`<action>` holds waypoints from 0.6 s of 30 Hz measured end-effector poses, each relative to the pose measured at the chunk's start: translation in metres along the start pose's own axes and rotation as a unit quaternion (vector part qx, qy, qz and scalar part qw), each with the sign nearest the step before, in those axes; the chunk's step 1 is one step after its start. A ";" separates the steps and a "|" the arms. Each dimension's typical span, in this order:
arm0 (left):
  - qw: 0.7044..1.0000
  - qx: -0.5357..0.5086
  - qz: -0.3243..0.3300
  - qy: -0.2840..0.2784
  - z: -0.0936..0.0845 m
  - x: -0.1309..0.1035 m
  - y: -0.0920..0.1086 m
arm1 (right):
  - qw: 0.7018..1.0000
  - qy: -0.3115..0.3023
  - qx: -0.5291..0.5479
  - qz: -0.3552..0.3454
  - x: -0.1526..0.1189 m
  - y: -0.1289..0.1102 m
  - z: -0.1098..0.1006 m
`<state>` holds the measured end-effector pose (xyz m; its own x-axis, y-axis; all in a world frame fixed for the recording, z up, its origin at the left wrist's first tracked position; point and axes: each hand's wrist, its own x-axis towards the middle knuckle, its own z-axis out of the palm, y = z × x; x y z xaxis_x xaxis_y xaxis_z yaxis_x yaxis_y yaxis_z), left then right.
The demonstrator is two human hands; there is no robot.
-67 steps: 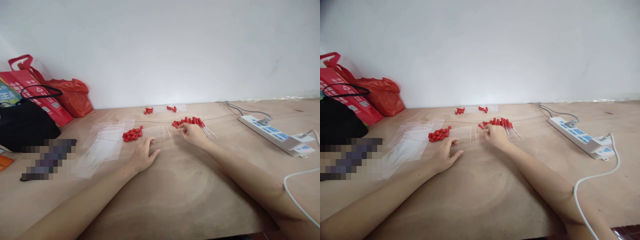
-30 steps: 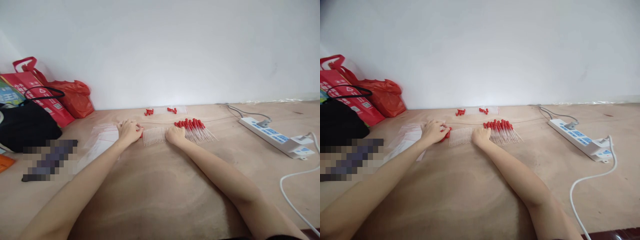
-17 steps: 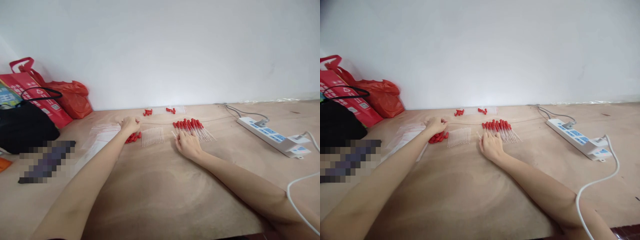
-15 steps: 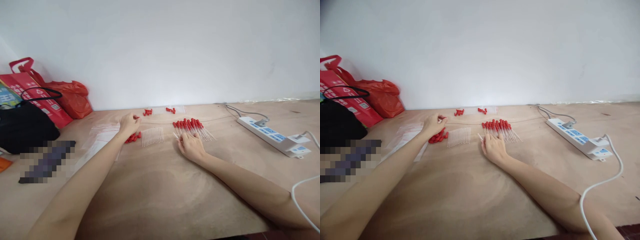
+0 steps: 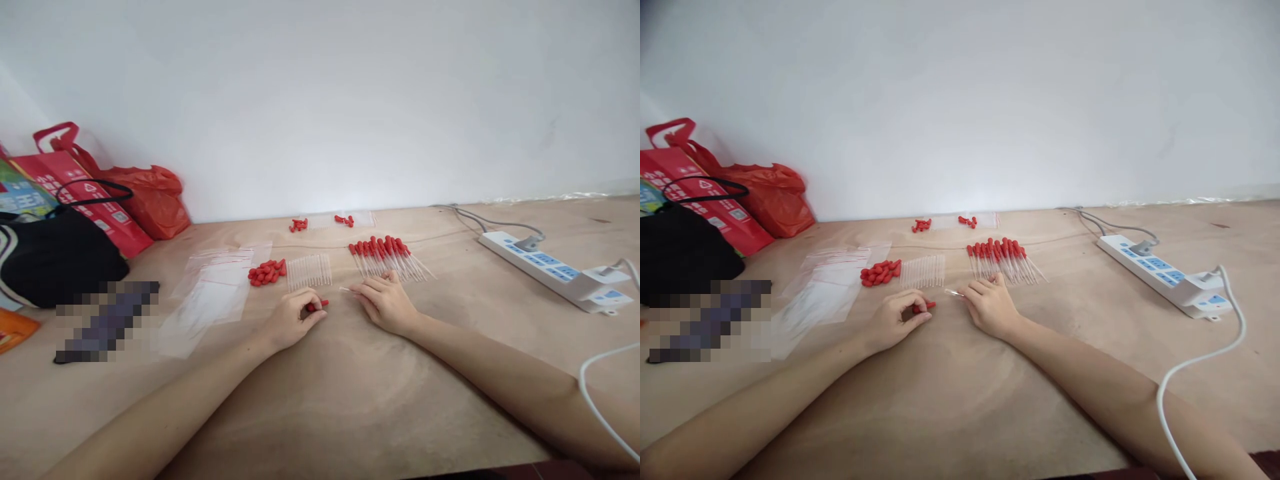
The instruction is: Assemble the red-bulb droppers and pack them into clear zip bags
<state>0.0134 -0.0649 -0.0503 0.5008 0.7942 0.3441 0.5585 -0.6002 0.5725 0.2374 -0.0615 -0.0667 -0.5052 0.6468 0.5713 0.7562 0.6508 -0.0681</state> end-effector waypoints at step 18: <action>0.997 0.050 0.056 0.033 0.005 0.001 -0.003 | 0.998 0.008 0.032 -0.051 0.004 -0.011 0.001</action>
<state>0.0156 -0.0628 -0.0552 0.5207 0.7240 0.4525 0.5659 -0.6895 0.4520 0.2270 -0.0656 -0.0650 -0.5721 0.5696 0.5901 0.6728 0.7374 -0.0595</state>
